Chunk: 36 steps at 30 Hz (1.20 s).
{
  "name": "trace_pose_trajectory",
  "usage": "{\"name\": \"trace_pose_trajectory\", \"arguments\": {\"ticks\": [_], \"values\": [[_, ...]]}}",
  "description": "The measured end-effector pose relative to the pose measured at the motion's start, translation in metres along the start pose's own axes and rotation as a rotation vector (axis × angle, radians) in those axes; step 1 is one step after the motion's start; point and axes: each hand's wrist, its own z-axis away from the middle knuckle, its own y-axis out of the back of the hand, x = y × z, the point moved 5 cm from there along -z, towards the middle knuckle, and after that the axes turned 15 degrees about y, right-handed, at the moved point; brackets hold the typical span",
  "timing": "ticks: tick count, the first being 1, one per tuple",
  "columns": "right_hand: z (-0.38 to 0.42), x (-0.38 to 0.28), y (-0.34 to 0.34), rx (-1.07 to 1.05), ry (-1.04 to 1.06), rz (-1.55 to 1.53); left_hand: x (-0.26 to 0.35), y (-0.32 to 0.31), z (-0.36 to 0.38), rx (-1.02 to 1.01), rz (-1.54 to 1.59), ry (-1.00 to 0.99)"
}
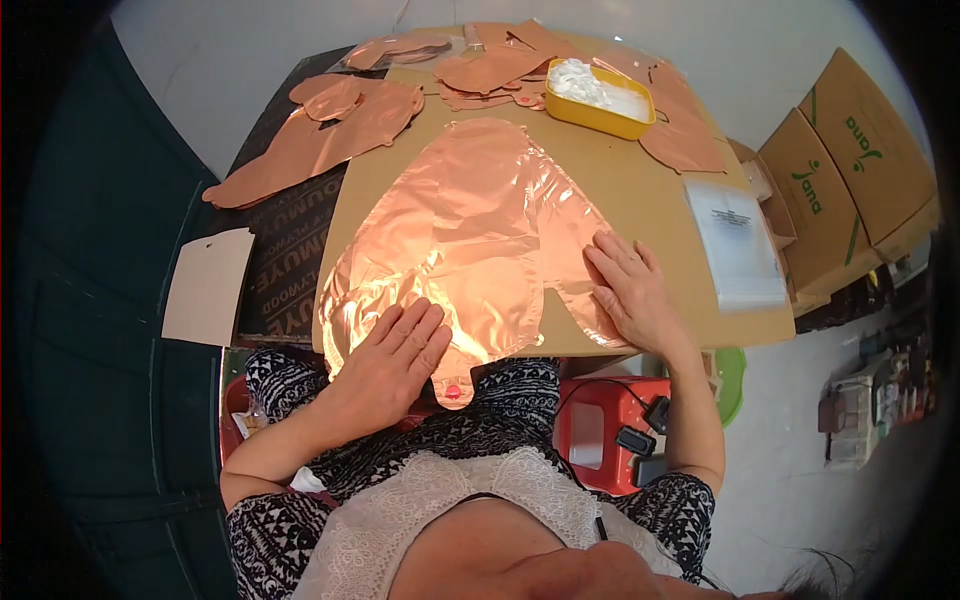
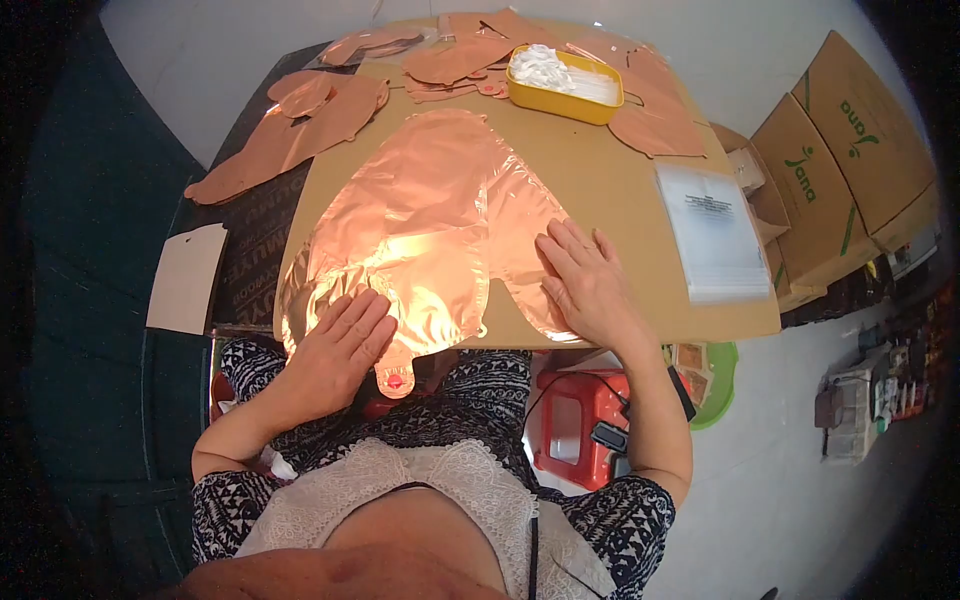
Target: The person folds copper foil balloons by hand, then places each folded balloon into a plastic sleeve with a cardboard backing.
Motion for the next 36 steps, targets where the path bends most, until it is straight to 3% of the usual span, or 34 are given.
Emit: {"name": "trace_pose_trajectory", "arguments": {"ticks": [18, 27, 36], "values": [[0.001, 0.003, -0.003, -0.048, -0.029, 0.002, 0.0, 0.003, -0.004, 0.032, -0.026, -0.038], [0.001, 0.003, -0.004, -0.027, 0.002, 0.026, 0.001, 0.037, -0.007, -0.142, 0.173, 0.032], [0.003, 0.004, 0.005, 0.07, 0.002, 0.004, -0.021, 0.069, -0.035, 0.043, 0.095, -0.005]]}}
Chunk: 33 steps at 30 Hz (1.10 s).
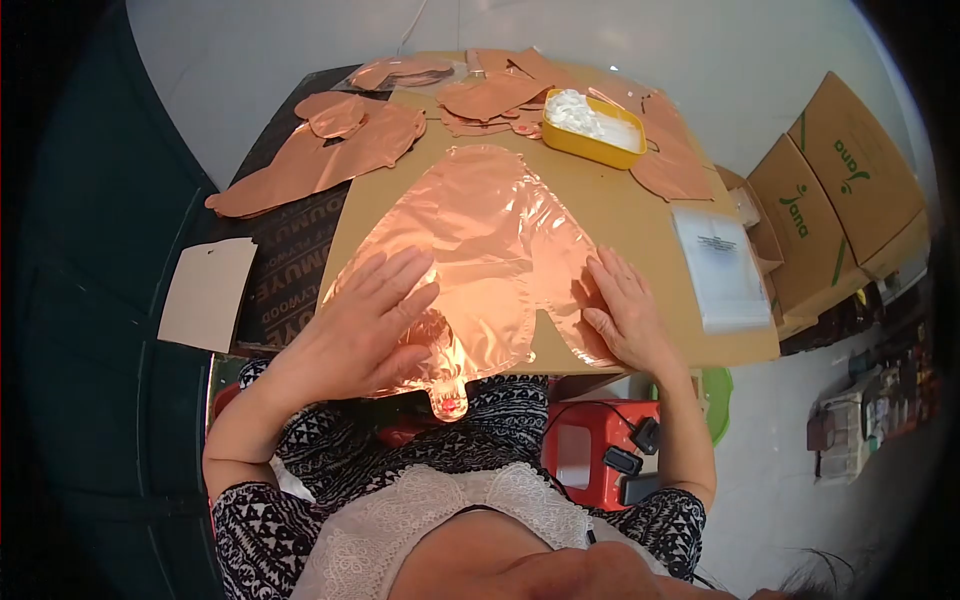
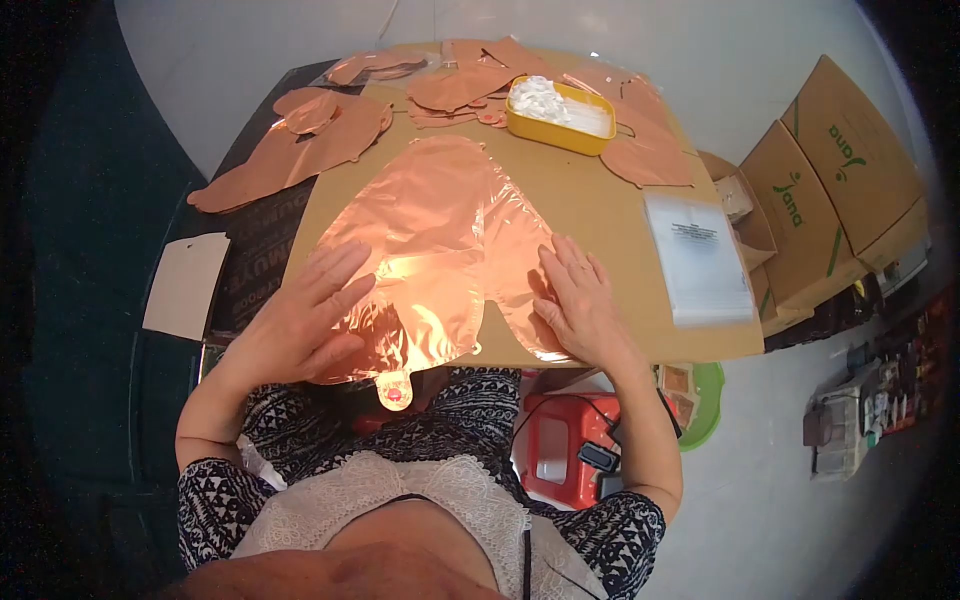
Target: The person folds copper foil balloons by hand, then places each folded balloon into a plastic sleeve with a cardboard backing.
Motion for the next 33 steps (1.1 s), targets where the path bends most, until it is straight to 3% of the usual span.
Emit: {"name": "trace_pose_trajectory", "arguments": {"ticks": [4, 8, 11, 17, 20, 26, 32, 33], "values": [[-0.003, 0.007, 0.023, 0.073, 0.022, 0.04, -0.007, 0.007, -0.007, 0.074, 0.043, -0.036], [-0.008, 0.039, 0.042, 0.219, -0.119, -0.136, -0.021, 0.008, -0.009, 0.075, 0.077, -0.008], [-0.012, 0.076, 0.05, 0.063, -0.501, -0.158, -0.028, 0.01, -0.012, 0.088, 0.092, 0.023], [-0.024, 0.162, 0.038, 0.134, -0.299, 0.41, -0.033, 0.012, -0.014, 0.133, 0.116, 0.065], [-0.039, 0.195, 0.025, 0.004, -0.191, 0.603, -0.036, 0.011, -0.013, 0.144, 0.119, 0.085], [-0.062, 0.234, -0.001, -0.044, -0.079, 0.675, -0.044, 0.017, -0.004, 0.179, 0.162, 0.18], [-0.062, 0.232, 0.002, 0.059, 0.001, 0.602, -0.059, 0.017, 0.013, 0.194, 0.206, 0.344], [-0.06, 0.241, 0.002, 0.104, -0.064, 0.525, -0.063, 0.018, 0.015, 0.171, 0.226, 0.38]]}}
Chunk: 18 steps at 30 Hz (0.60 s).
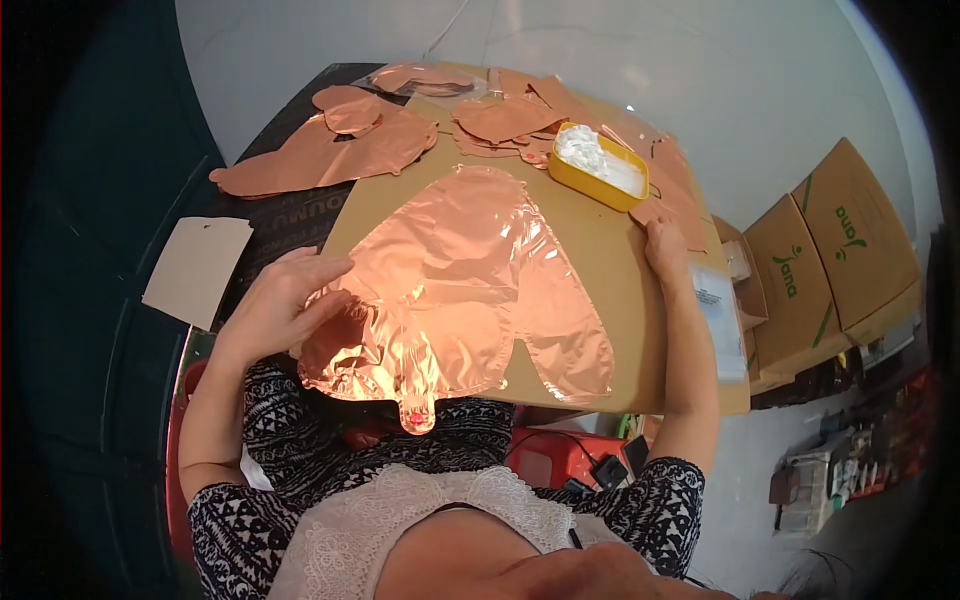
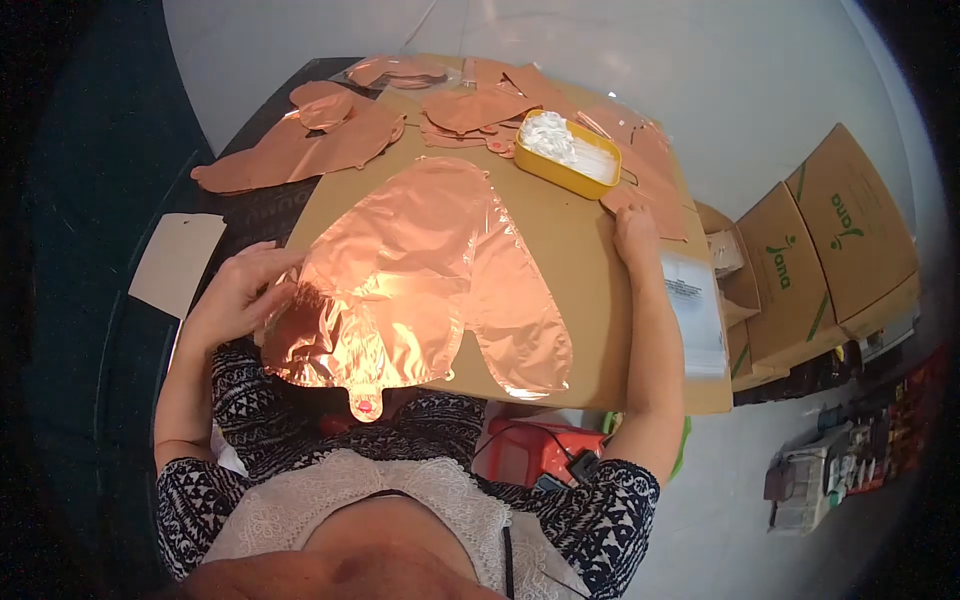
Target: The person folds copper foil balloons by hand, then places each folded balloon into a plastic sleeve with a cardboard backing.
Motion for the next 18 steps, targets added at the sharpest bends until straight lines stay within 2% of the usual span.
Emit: {"name": "trace_pose_trajectory", "arguments": {"ticks": [2, 5, 8, 11, 13, 16, 18], "values": [[0.004, 0.021, -0.016, 0.047, -0.157, -0.146, 0.0, 0.003, 0.003, -0.005, 0.038, 0.055], [0.008, 0.036, -0.023, 0.166, -0.265, -0.284, 0.003, 0.008, 0.005, 0.043, 0.087, 0.084], [0.01, 0.042, -0.017, 0.1, -0.466, -0.466, -0.001, 0.013, 0.007, 0.079, 0.083, 0.088], [0.017, 0.063, -0.034, 0.104, -0.433, -0.433, -0.001, 0.017, 0.01, 0.092, 0.093, 0.118], [0.018, 0.062, -0.03, 0.099, -0.511, -0.56, -0.008, 0.017, 0.013, 0.117, 0.103, 0.136], [0.019, 0.061, -0.028, 0.133, -0.569, -0.739, -0.01, 0.019, 0.016, 0.044, 0.039, 0.22], [0.02, 0.06, -0.027, 0.145, -0.603, -0.815, -0.013, 0.017, 0.018, 0.096, 0.053, 0.184]]}}
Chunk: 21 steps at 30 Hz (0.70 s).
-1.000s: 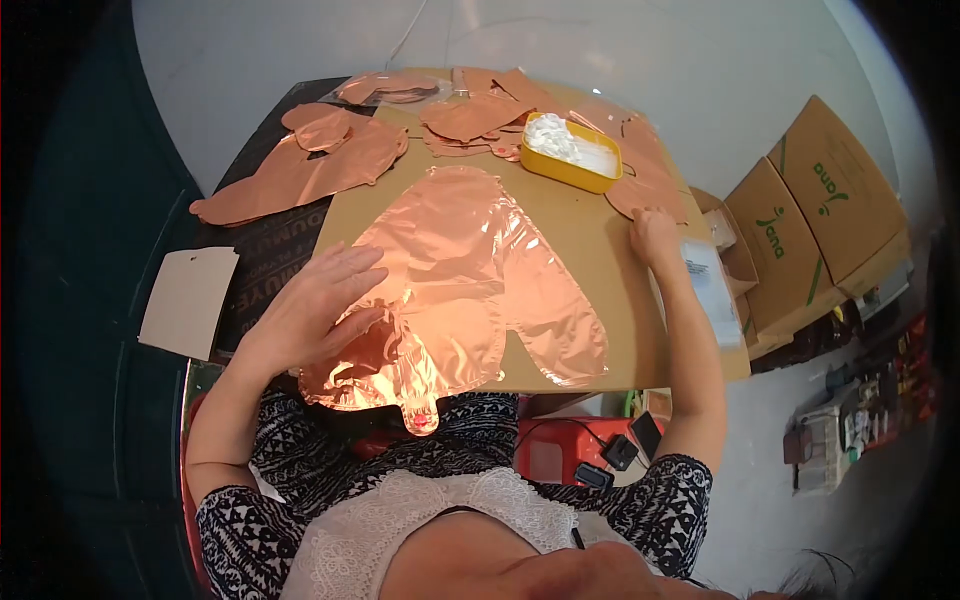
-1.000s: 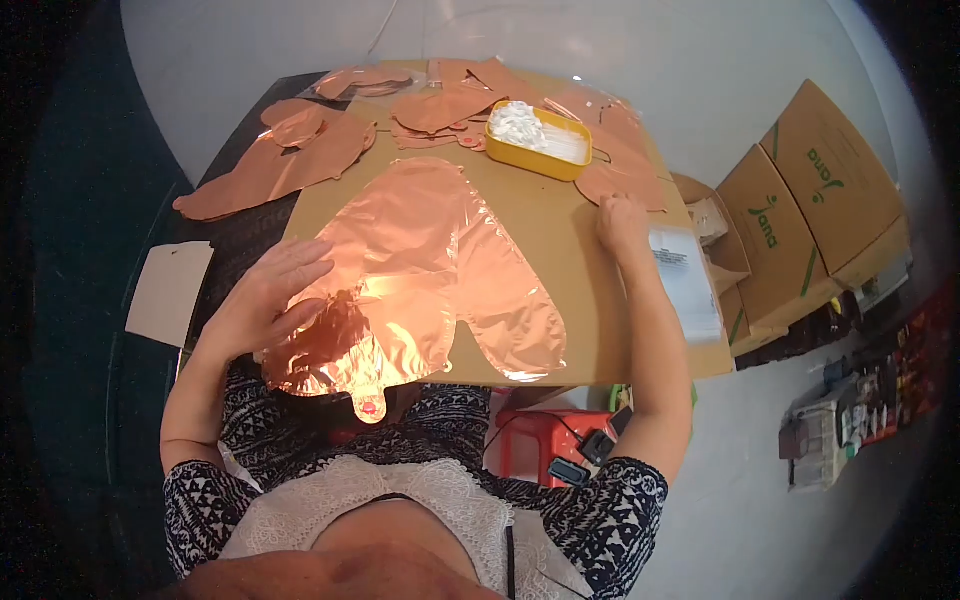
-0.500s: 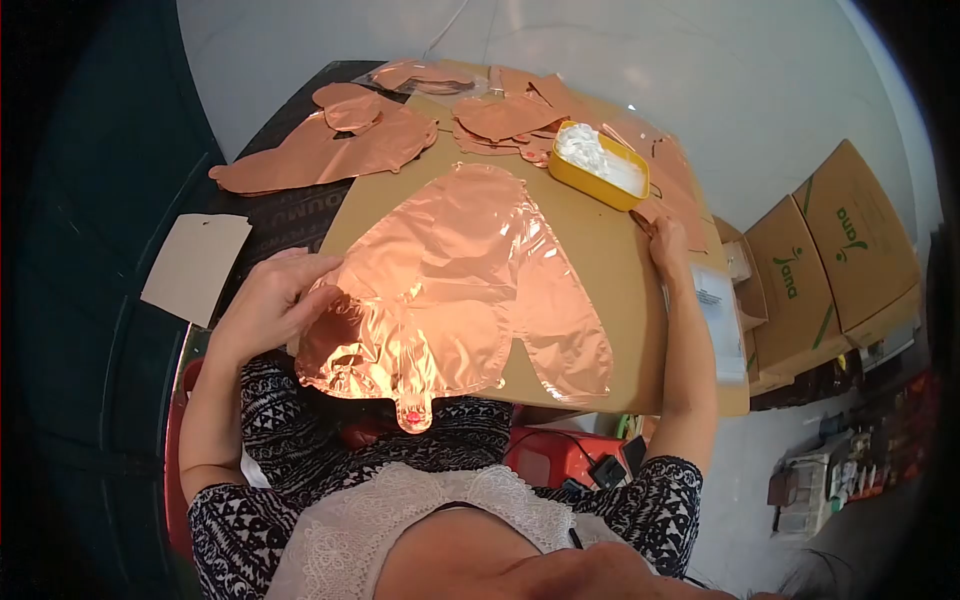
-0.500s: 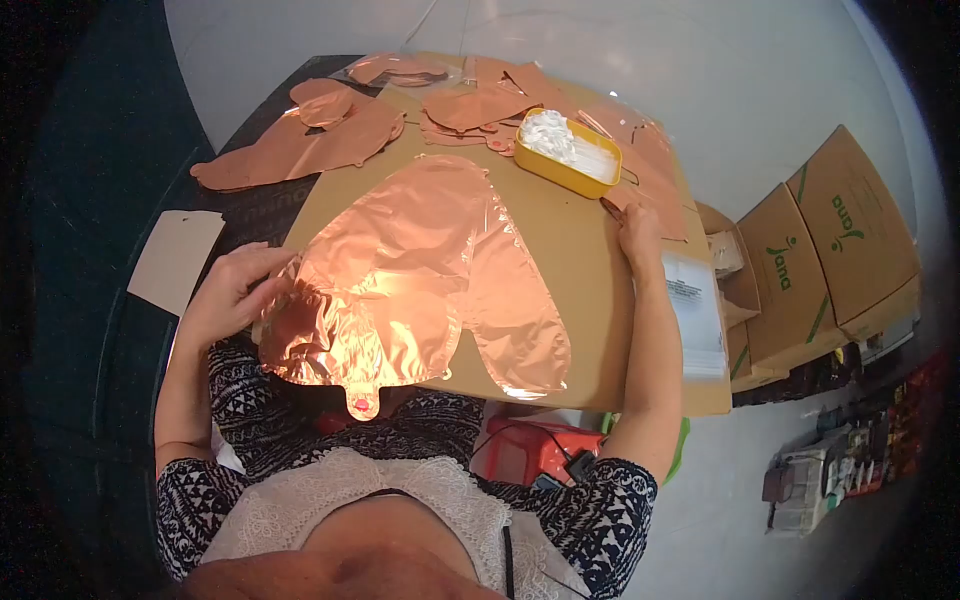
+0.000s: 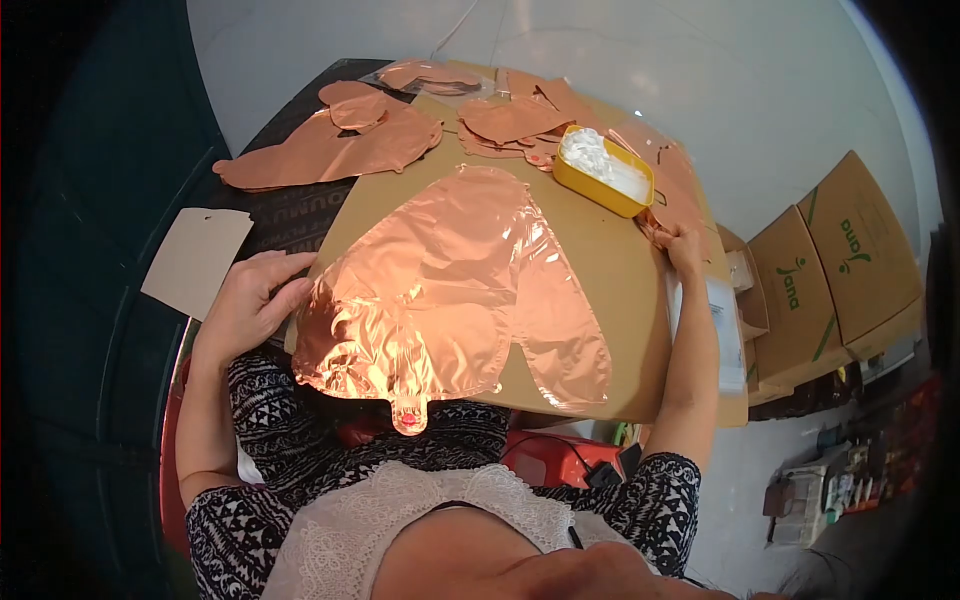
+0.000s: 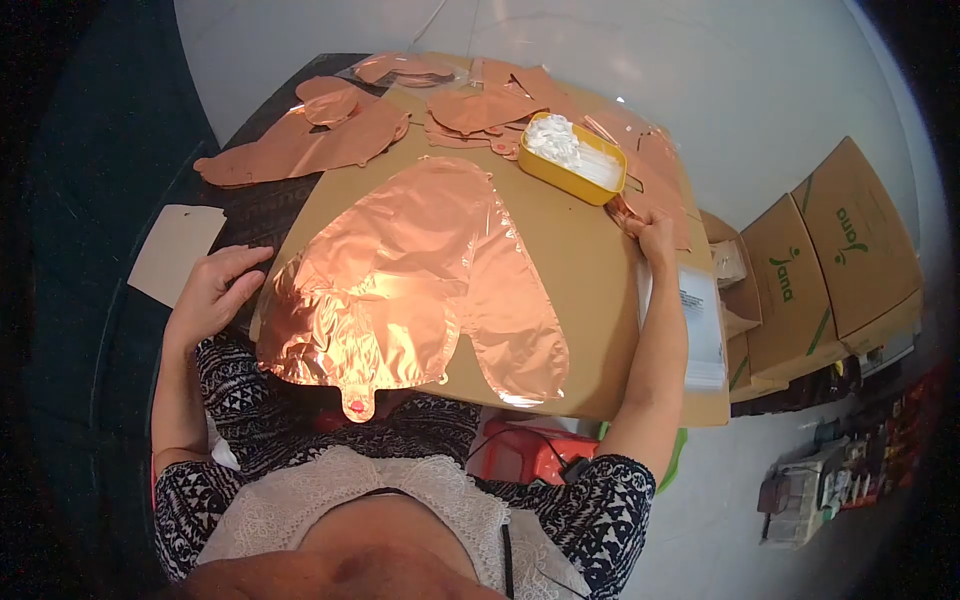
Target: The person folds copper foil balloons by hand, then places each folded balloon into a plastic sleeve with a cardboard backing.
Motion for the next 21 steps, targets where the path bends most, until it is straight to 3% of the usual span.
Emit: {"name": "trace_pose_trajectory", "arguments": {"ticks": [5, 11, 14, 21], "values": [[0.002, -0.005, 0.003, 0.026, -0.148, -0.209, -0.003, -0.002, 0.005, 0.014, 0.007, -0.014], [-0.012, 0.028, -0.003, 0.1, -0.14, -0.252, -0.005, -0.002, 0.007, -0.01, -0.001, 0.013], [-0.008, 0.015, 0.0, 0.037, -0.222, -0.161, -0.008, -0.004, 0.007, -0.026, 0.0, 0.047], [-0.014, 0.011, -0.003, 0.025, -0.128, 0.045, -0.013, -0.008, 0.006, 0.022, 0.015, 0.026]]}}
